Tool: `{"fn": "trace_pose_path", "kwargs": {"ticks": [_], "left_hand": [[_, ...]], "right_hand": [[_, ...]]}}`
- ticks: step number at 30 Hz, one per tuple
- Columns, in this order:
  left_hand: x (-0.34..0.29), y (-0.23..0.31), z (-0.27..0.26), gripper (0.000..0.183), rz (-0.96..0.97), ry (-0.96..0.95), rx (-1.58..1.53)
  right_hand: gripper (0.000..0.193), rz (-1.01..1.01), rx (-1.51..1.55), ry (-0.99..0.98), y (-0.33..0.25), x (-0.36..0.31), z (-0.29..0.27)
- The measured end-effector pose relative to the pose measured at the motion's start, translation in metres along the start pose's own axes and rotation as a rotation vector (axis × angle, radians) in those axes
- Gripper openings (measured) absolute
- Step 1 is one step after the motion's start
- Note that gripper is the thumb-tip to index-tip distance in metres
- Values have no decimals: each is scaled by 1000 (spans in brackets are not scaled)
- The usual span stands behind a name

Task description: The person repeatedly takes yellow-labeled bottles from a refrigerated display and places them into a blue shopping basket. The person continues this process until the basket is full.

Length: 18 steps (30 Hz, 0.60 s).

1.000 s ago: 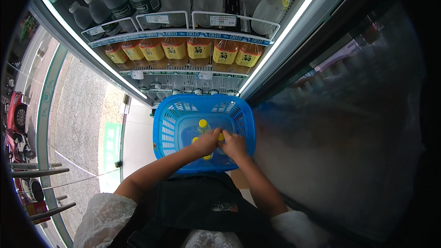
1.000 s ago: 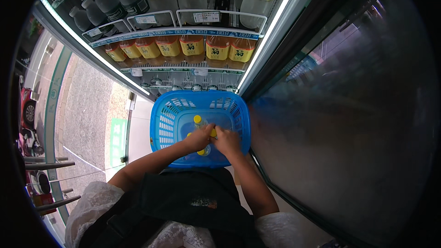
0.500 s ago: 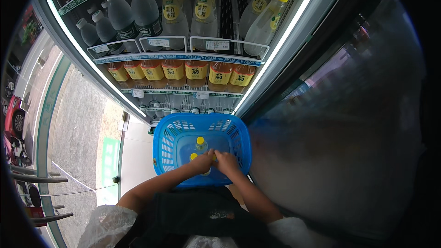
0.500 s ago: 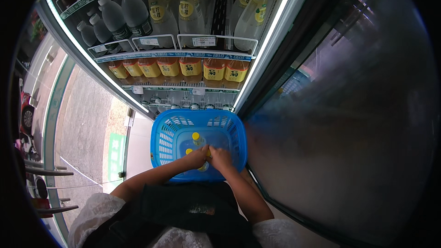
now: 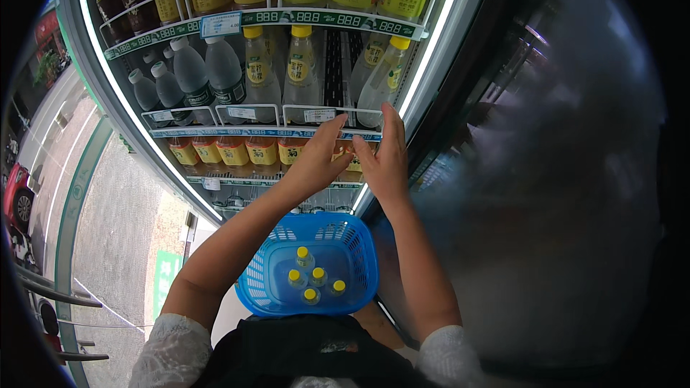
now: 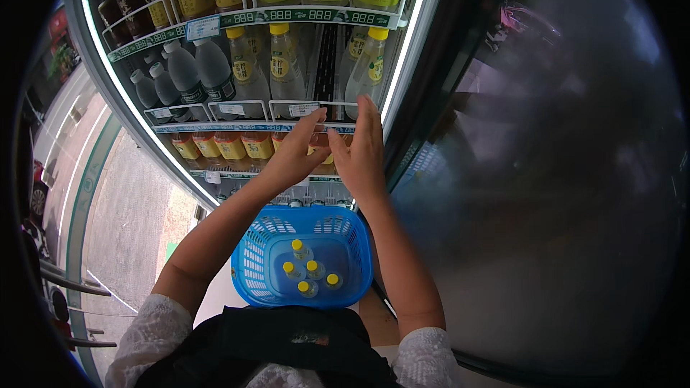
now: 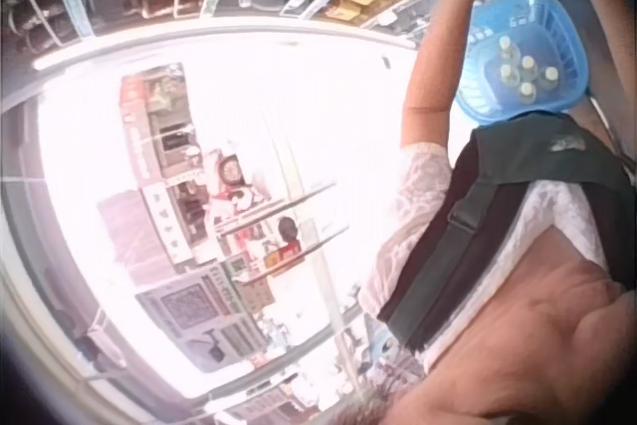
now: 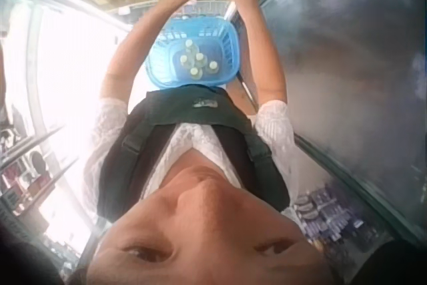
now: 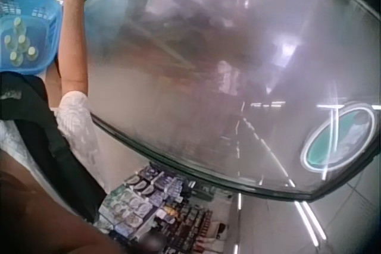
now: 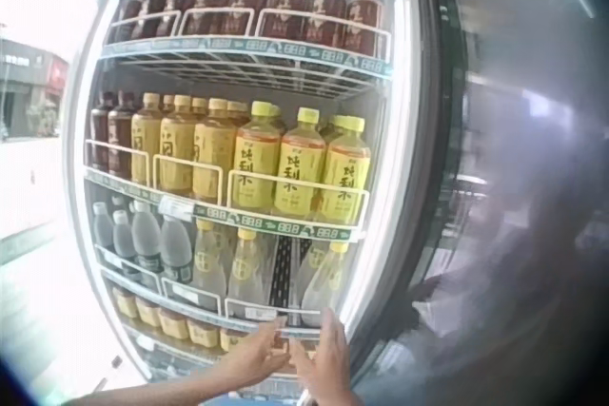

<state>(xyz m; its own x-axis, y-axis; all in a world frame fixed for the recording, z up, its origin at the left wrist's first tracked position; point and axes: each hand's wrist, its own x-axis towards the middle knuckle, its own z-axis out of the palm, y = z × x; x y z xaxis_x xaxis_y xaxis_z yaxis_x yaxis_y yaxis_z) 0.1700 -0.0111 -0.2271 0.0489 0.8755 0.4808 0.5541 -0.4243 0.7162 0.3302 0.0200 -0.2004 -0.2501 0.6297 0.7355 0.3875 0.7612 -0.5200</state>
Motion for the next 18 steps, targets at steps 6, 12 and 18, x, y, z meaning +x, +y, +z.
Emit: {"fn": "trace_pose_path", "kwargs": {"ticks": [6, 12, 18], "left_hand": [[98, 37, -2, 73, 196, 196, 85], [132, 32, -6, 62, 124, 165, 81], [93, 60, -6, 46, 263, 178, 49]], "right_hand": [[59, 106, 31, 221, 23, 104, 0], [41, 213, -10, 212, 13, 127, 6], [35, -108, -58, 295, -17, 66, -9]]}}
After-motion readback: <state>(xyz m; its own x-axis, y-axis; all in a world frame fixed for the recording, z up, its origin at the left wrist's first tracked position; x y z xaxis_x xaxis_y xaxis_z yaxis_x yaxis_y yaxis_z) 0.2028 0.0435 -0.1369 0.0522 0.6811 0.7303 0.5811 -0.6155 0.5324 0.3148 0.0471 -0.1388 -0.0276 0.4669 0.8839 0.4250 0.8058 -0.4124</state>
